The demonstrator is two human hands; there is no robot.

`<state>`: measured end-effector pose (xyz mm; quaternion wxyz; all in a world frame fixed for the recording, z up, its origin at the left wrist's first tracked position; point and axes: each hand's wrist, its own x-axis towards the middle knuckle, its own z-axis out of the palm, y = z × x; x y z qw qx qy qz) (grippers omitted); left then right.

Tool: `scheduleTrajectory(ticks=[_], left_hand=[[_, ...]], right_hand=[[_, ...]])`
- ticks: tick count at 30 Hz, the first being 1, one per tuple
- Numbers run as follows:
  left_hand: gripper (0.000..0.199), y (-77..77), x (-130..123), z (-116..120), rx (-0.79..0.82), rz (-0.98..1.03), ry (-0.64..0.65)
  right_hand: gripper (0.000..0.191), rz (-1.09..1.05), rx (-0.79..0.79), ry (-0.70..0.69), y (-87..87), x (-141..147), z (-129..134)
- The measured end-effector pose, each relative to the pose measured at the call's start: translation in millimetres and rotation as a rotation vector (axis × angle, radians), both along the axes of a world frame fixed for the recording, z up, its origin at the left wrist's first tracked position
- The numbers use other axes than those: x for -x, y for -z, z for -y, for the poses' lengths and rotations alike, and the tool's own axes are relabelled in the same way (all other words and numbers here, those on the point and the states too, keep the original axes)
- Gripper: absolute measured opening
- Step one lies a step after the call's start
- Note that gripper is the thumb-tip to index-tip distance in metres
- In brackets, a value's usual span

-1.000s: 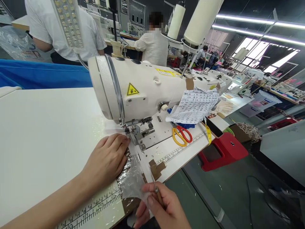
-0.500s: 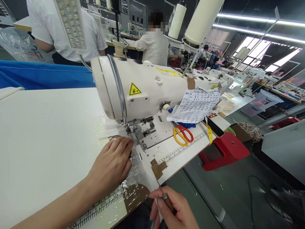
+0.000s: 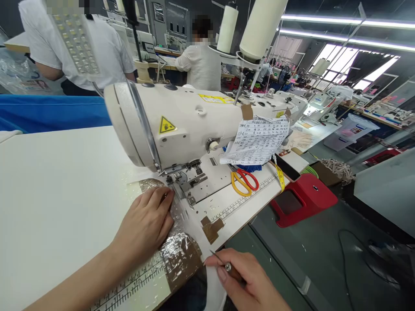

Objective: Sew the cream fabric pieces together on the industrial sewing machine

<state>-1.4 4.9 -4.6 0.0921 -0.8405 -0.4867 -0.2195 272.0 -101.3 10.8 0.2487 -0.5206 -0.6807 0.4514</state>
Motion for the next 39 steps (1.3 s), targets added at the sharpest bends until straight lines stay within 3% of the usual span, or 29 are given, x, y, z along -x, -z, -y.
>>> scheduleTrajectory(ticks=[6, 9, 12, 14, 19, 24, 30, 39], left_hand=[[0.038, -10.6, 4.9, -15.0, -0.038, -0.097, 0.054], [0.037, -21.5, 5.7, -21.4, 0.009, -0.200, 0.026], [0.038, -24.5, 7.0, -27.0, -0.004, -0.241, 0.024], [0.036, -21.2, 9.4, -30.4, -0.039, -0.183, 0.020], [0.043, -8.9, 22.5, -38.3, -0.004, 0.089, -0.030], [0.034, -1.5, 40.0, -43.9, 0.151, 0.263, 0.089], [0.029, -6.4, 39.6, -44.0, 0.183, 0.300, 0.093], [0.026, -16.3, 31.2, -46.0, 0.166, 0.343, 0.090]], right_hand=[[0.031, -0.189, -0.176, -0.230, -62.7, 26.9, -25.1], [0.035, -0.325, -0.135, -0.351, -76.2, 47.0, -33.1], [0.038, -0.408, -0.058, -0.489, -69.2, 56.1, -33.0], [0.036, -0.338, -0.098, -0.500, -57.7, 54.7, -31.9], [0.034, -0.064, -0.291, -0.189, -25.7, 44.6, -41.4], [0.026, 0.159, -0.446, 0.016, -6.0, 51.3, -66.0], [0.021, 0.343, -0.554, -0.007, 1.5, 75.6, -89.5], [0.025, 0.462, -0.580, -0.068, -4.4, 85.0, -97.1]])
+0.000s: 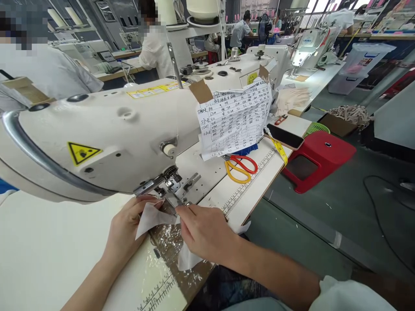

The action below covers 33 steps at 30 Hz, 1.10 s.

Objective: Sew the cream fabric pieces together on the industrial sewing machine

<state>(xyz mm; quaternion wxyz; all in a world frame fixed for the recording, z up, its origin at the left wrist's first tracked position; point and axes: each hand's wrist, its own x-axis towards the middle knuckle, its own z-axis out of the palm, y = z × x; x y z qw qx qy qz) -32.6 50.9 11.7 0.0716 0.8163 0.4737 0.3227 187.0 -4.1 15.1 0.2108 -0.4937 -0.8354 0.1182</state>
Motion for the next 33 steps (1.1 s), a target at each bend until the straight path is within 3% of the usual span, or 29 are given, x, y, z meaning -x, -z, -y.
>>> scheduleTrajectory(ticks=[19, 27, 33], left_hand=[[0.023, 7.0, 4.7, 0.7, 0.060, 0.013, -0.026], [0.028, 6.3, 0.0, 0.6, 0.082, 0.010, -0.055], [0.034, 2.7, -7.1, -1.4, 0.137, 0.008, -0.147]], right_hand=[[0.026, -0.043, -0.019, 0.011, 6.0, 0.6, 2.6], [0.022, -0.016, -0.012, -0.007, 0.9, 2.8, 0.6], [0.023, 0.030, -0.019, -0.014, -0.2, 2.7, -0.1]])
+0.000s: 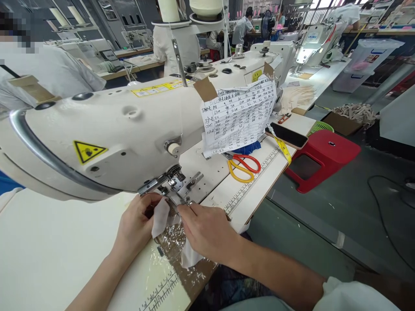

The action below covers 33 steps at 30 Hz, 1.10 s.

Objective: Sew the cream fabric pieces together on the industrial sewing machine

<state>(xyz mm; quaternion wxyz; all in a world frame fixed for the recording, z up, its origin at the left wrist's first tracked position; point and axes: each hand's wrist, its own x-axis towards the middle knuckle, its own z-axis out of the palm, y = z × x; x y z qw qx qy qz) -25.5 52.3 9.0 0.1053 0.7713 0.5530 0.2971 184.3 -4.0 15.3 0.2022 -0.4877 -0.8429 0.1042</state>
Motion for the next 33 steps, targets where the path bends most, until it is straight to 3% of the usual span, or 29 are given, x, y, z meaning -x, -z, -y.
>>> scheduleTrajectory(ticks=[10, 19, 22, 26, 29, 33], left_hand=[[0.029, 1.7, 3.8, 0.8, 0.012, 0.065, -0.021], [0.015, 6.4, 6.0, 3.7, -0.254, -0.082, 0.232], [0.021, 4.8, 8.3, 9.9, -0.284, -0.175, 0.317], [0.040, 2.0, 5.6, 20.4, -0.334, -0.382, 0.329], [0.047, 0.1, -2.5, 26.2, -0.356, -0.524, 0.268], [0.048, 3.3, -13.5, 34.0, -0.397, -0.600, 0.210]], right_hand=[[0.026, -0.018, 0.025, 0.023, 2.2, 0.3, 1.4], [0.039, 0.025, -0.079, 0.046, 9.3, 3.5, 6.9], [0.028, -0.099, -0.007, 0.067, 7.2, -12.2, 27.8], [0.017, -0.383, 0.250, 0.000, -2.6, -52.0, 73.3], [0.021, -0.380, 0.381, -0.007, -6.1, -77.3, 102.8], [0.027, -0.363, 0.416, 0.011, 3.0, -89.4, 119.7]])
